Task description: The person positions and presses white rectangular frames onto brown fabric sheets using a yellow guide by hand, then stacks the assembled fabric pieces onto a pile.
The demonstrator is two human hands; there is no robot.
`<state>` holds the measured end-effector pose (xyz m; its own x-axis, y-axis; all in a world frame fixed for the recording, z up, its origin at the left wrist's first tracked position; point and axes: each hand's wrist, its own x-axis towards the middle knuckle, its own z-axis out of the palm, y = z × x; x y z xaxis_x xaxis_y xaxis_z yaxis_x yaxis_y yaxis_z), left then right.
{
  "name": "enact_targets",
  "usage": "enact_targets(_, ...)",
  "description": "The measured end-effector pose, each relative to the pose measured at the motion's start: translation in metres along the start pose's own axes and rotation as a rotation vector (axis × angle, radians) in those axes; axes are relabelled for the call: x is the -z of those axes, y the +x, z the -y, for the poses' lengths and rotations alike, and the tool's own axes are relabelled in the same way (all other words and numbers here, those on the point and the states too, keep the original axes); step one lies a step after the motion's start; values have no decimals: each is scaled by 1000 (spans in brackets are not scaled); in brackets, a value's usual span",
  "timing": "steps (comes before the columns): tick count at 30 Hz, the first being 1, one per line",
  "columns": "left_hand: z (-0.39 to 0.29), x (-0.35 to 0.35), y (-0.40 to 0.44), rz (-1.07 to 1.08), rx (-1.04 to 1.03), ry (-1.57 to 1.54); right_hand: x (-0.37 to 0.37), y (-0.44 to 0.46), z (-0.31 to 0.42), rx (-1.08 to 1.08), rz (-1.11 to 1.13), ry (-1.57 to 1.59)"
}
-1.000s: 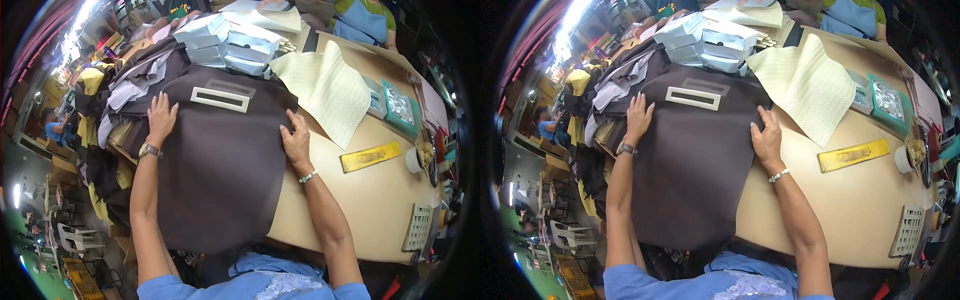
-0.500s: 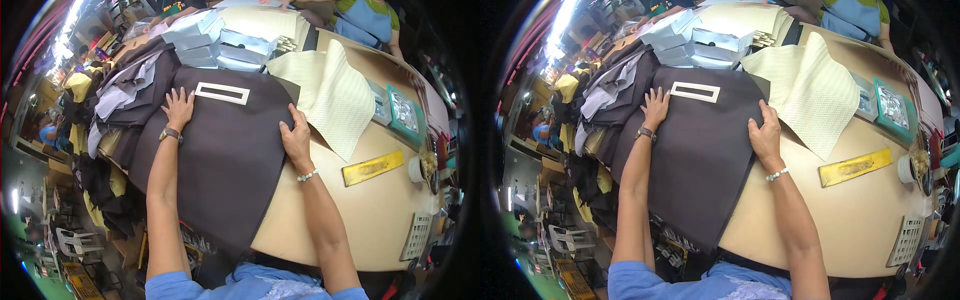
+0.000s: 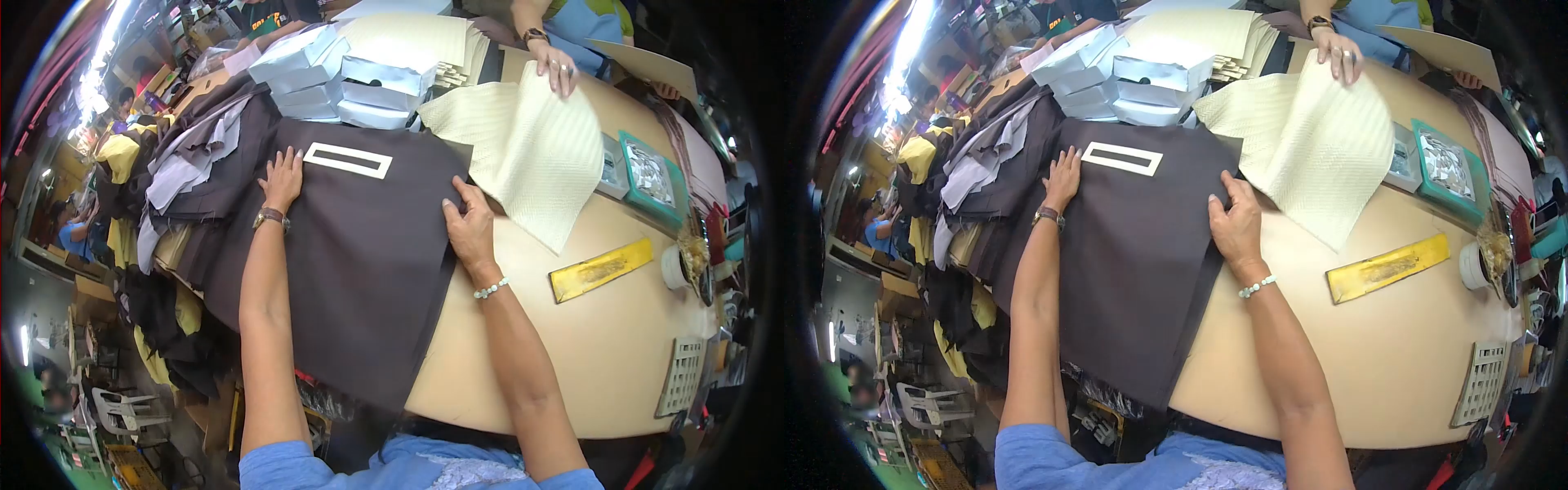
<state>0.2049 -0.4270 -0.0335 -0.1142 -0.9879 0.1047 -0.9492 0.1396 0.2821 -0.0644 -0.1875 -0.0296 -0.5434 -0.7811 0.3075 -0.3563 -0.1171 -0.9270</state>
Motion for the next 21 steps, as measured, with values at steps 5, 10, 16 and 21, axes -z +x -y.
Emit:
enact_targets(5, 18, -13, 27, -8, -26, 90, 1, 0, 5, -92, 29, 86)
enact_targets(10, -63, 7, -20, -361, -204, -27, 1, 2, 3, -72, -2, 33)
enact_targets(16, -138, -9, -70, -110, -350, 54, 0, 4, -4, -83, -15, 46)
enact_targets(21, -142, -24, -75, -133, -293, -43, 1, 5, -1, -174, -8, 164)
